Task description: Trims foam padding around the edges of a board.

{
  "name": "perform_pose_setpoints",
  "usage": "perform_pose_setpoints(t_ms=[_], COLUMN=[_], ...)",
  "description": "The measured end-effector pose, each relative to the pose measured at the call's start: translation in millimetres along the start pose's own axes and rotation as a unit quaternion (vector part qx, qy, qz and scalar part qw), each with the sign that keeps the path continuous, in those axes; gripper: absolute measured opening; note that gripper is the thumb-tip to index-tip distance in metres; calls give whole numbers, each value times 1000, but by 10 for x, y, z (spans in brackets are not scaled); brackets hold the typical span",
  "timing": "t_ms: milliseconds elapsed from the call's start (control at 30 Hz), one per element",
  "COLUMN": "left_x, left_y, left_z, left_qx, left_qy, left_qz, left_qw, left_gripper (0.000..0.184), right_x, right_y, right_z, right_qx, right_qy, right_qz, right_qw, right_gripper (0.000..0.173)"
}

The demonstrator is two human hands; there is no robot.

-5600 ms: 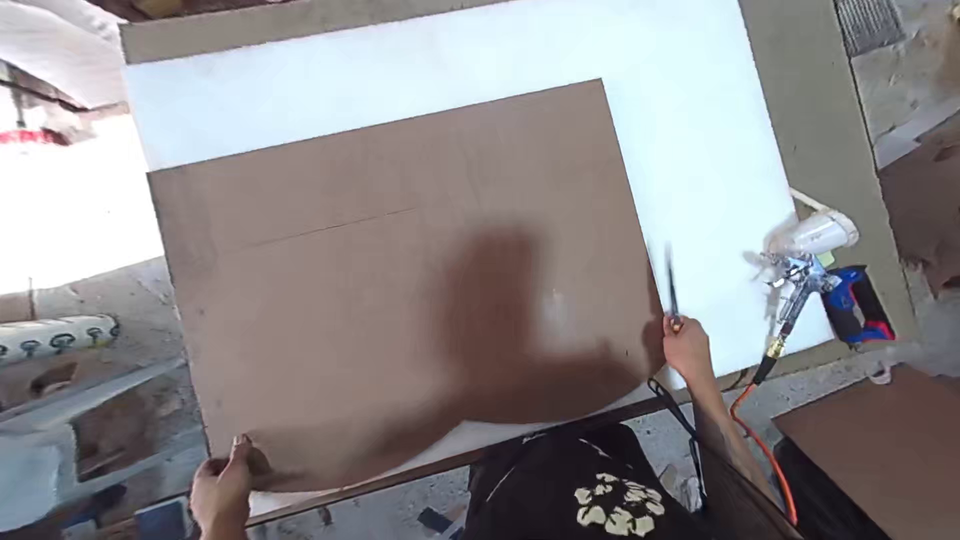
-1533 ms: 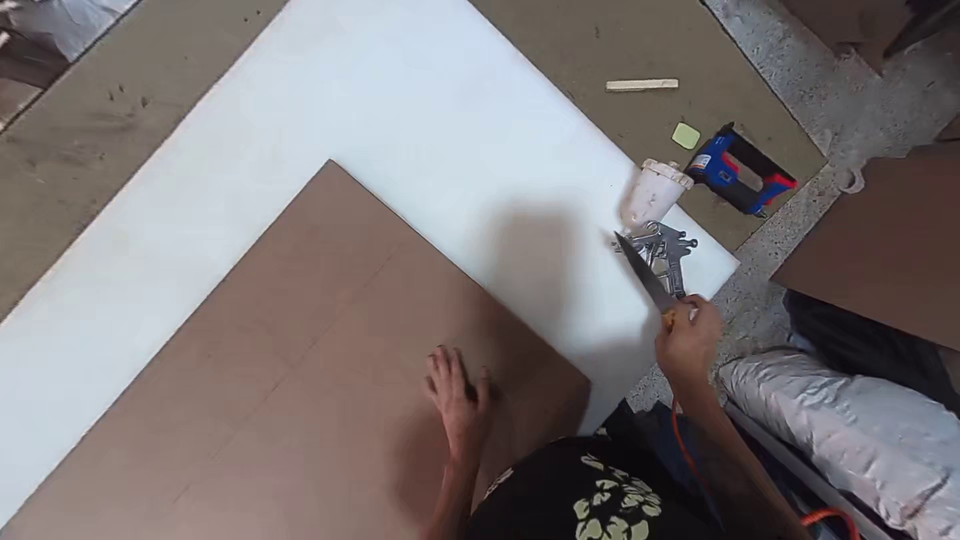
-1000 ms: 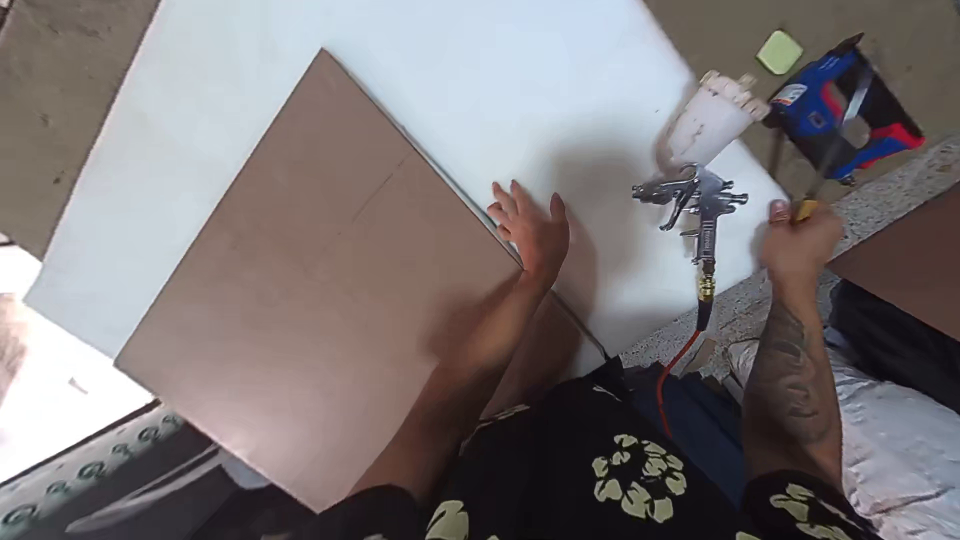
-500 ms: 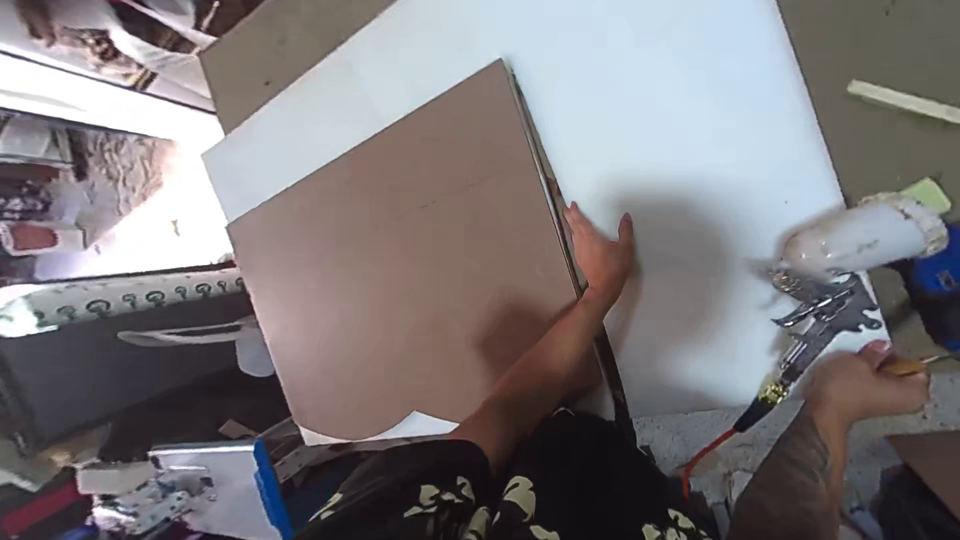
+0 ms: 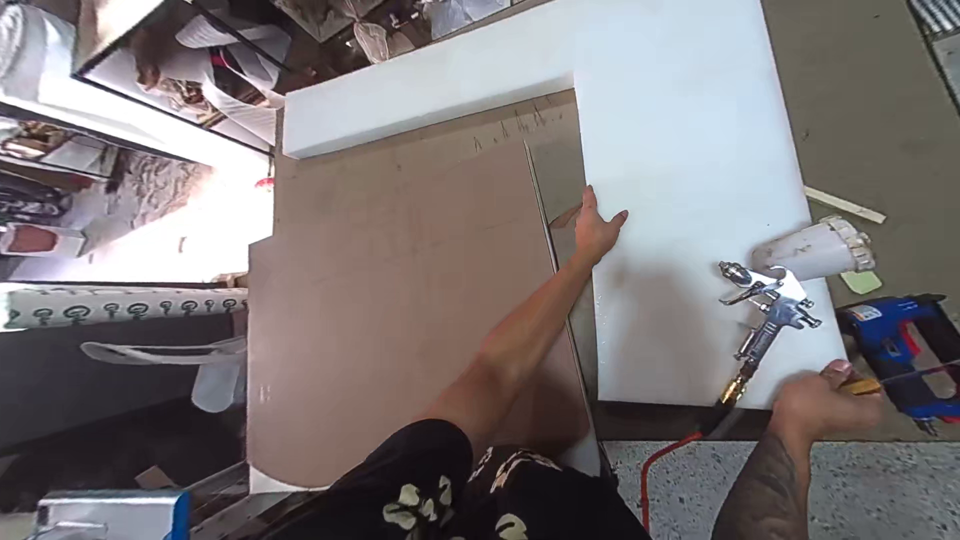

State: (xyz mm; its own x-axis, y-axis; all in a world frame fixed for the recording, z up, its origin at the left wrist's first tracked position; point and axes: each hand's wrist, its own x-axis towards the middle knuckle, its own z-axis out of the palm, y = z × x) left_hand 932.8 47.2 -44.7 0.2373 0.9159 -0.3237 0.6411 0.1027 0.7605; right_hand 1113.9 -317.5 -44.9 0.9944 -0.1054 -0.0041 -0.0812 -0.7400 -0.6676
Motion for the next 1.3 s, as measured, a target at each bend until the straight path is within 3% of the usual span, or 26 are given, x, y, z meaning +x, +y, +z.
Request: perform_pose_setpoints(t_ms=[67,167,233,300,367,467,533,567,633,700,800,867,1000,1133,1300], left_x=[-39,-390,-751,-1404,-2236,-3581,-4350,-4720,-5336,-5805,-5963,-5810,-5466,-5348,-5489], left_y=[-82,-140,-239,-512,-905,-1596,-2034,-2281,-2882,-3599,-4553,-4912,-5012,-5027,-4908], left_z=[-141,-603,-913,-1269,-1609,-2107,-2480,-2654,-2932,-3110,-3517,-3726,-3804,-3634,-3590], left_qx=[-41,-18,52,53,-4,-50,-51,-52,-105,-219,-427,-515,-562,-595,-500], left_qy=[-75,-192,-229,-296,-364,-383,-342,-282,-63,179,361,390,350,320,308], left_qz=[32,108,195,240,232,192,72,-21,-215,-351,-376,-334,-295,-300,-348], left_qw=[996,975,952,923,902,902,936,958,969,893,739,686,688,673,730], left_gripper=[102,93,80,63,48,32,30,34,44,58,87,88,91,78,60], right_x=[203,449,339,-42,-562,-1611,-2356,-2691,-3238,-3622,-4064,-4440,-5370,-6062,-6474], right_y=[-69,-235,-566,-924,-1239,-1530,-1478,-1369,-1081,-755,-545,-578,-794,-734,-500], right_z=[-77,-381,-607,-756,-761,-459,-278,-260,-294,-374,-586,-771,-1045,-1382,-1740], right_qx=[-14,-148,-190,-117,-12,45,5,-30,-79,-114,-155,-148,-91,-50,-64], right_qy=[-5,-22,14,1,-117,-351,-447,-458,-456,-446,-411,-418,-515,-561,-555], right_qz=[-26,-64,-143,-251,-329,-385,-413,-431,-452,-458,-525,-595,-671,-664,-679], right_qw=[1000,987,971,961,937,852,793,777,763,760,729,670,525,493,475], right_gripper=[55,55,51,46,44,42,43,44,49,55,61,57,41,36,31])
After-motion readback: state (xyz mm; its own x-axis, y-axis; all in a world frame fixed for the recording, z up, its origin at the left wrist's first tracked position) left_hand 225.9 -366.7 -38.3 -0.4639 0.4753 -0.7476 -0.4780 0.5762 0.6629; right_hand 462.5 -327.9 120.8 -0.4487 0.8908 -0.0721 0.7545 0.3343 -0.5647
